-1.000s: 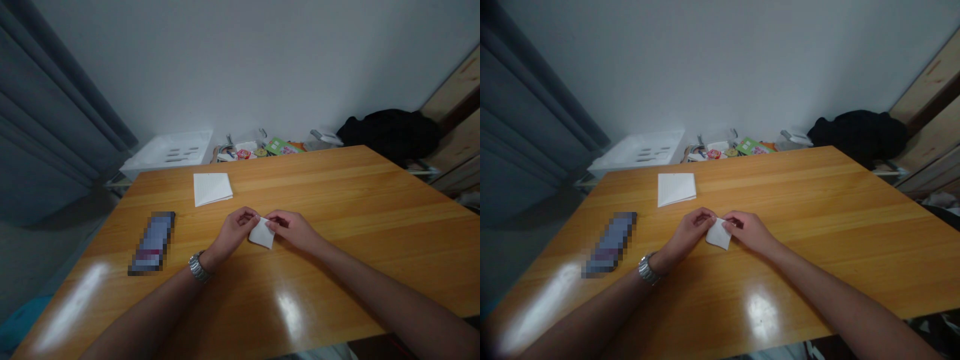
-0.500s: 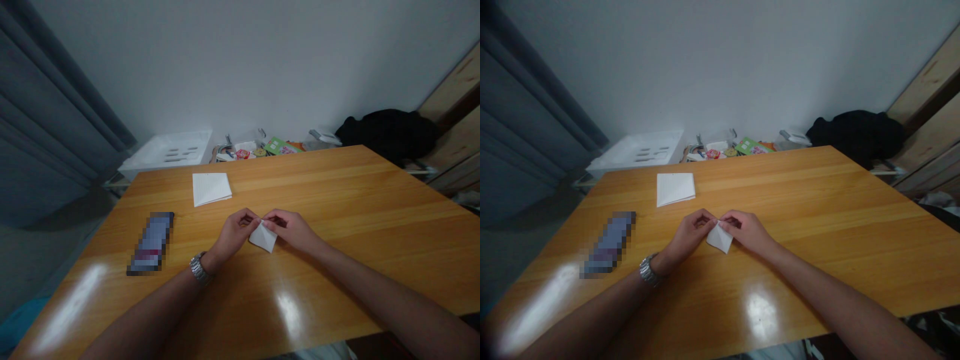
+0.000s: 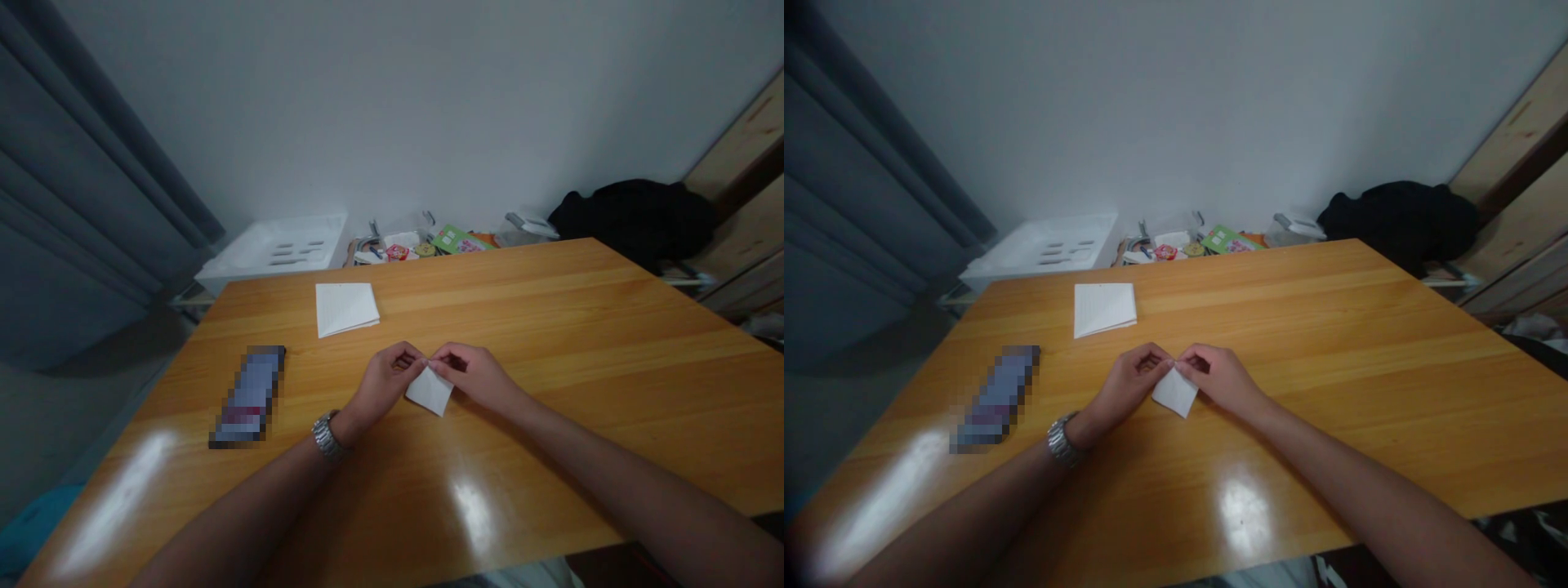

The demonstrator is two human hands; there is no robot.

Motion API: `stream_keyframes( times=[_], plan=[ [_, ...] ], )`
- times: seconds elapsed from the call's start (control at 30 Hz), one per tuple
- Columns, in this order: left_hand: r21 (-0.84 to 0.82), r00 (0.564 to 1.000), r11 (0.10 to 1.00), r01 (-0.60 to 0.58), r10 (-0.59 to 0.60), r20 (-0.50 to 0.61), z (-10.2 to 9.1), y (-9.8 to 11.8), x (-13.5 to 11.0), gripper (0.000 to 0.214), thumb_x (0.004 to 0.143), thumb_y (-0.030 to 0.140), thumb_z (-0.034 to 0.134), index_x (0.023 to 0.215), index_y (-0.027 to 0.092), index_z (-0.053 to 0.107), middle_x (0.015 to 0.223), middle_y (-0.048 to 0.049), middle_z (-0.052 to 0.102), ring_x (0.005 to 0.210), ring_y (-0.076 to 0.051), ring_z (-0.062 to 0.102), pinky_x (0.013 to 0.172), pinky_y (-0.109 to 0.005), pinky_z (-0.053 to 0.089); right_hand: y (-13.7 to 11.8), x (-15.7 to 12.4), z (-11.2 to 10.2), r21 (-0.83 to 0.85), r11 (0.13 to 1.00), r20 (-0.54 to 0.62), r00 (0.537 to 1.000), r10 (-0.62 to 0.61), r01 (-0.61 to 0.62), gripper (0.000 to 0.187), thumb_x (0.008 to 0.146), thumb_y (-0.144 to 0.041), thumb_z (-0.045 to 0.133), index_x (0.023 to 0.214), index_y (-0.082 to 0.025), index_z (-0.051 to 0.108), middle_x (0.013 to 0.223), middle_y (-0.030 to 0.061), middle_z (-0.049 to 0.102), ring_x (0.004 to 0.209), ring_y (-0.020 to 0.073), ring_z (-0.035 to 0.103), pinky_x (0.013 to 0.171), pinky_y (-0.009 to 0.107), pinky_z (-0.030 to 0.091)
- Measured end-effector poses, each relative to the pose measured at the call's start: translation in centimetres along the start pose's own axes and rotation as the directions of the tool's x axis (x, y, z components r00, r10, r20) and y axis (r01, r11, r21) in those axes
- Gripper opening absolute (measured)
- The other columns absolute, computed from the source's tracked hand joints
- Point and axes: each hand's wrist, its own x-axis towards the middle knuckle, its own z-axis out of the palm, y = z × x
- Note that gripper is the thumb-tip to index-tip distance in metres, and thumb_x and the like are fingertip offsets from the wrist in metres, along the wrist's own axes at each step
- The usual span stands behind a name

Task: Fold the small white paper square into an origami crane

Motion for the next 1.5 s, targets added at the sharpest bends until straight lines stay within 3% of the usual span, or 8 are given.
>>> stream_keyframes(
  times=[0.47,0.77,0.93,1.17,1.5],
  plan=[
    [0.035,0.999,0.999,-0.034,0.032,0.041,-0.4,-0.8,0.2,0.027,0.091,0.041,0.064,0.09,0.015,0.069,0.082,-0.0047,0.071,0.076,-0.016,0.064,0.066,-0.024,0.049,0.8,0.4,0.0,0.018,0.999,0.023,0.999,0.046,-0.046,0.023,0.089,-0.039,0.065,0.087,-0.018,0.072,0.082,0.0046,0.074,0.074,0.0178,0.064,0.067,0.028,0.046],
    [0.06,1.0,0.998,-0.023,0.024,-0.015,-0.6,-1.3,0.7,0.026,0.09,0.04,0.064,0.088,0.015,0.07,0.08,-0.0047,0.071,0.071,-0.015,0.062,0.062,-0.023,0.047,1.1,0.3,-0.6,-0.009,0.999,0.041,0.998,0.041,-0.04,0.024,0.089,-0.039,0.064,0.088,-0.019,0.076,0.084,0.0047,0.076,0.077,0.0185,0.066,0.07,0.029,0.048],
    [0.031,0.999,0.999,-0.009,0.01,-0.036,-0.6,-1.1,0.8,0.027,0.089,0.042,0.065,0.086,0.015,0.07,0.077,-0.0038,0.069,0.069,-0.015,0.061,0.06,-0.023,0.046,1.3,0.3,-1.1,0.051,0.992,0.087,0.99,0.109,-0.114,0.029,0.087,-0.044,0.065,0.088,-0.017,0.077,0.077,0.0051,0.075,0.066,0.0173,0.065,0.061,0.027,0.048],
    [0.003,0.994,1.0,0.026,-0.025,-0.105,-0.9,-0.9,1.0,0.028,0.086,0.042,0.068,0.086,0.014,0.069,0.077,-0.0047,0.069,0.068,-0.015,0.061,0.059,-0.023,0.046,0.9,0.1,-1.3,0.162,0.977,0.105,0.987,0.122,-0.138,0.035,0.089,-0.047,0.063,0.087,-0.015,0.075,0.074,0.0059,0.074,0.065,0.0164,0.065,0.062,0.027,0.049],
    [-0.006,0.996,0.999,0.038,-0.039,-0.083,-0.7,-0.4,0.8,0.029,0.084,0.043,0.07,0.083,0.014,0.069,0.074,-0.0038,0.069,0.066,-0.015,0.06,0.059,-0.024,0.045,1.4,0.2,-1.3,0.075,0.992,0.105,0.99,0.096,-0.104,0.03,0.088,-0.044,0.063,0.086,-0.016,0.073,0.074,0.0051,0.073,0.066,0.0168,0.065,0.062,0.028,0.05]
  ],
)
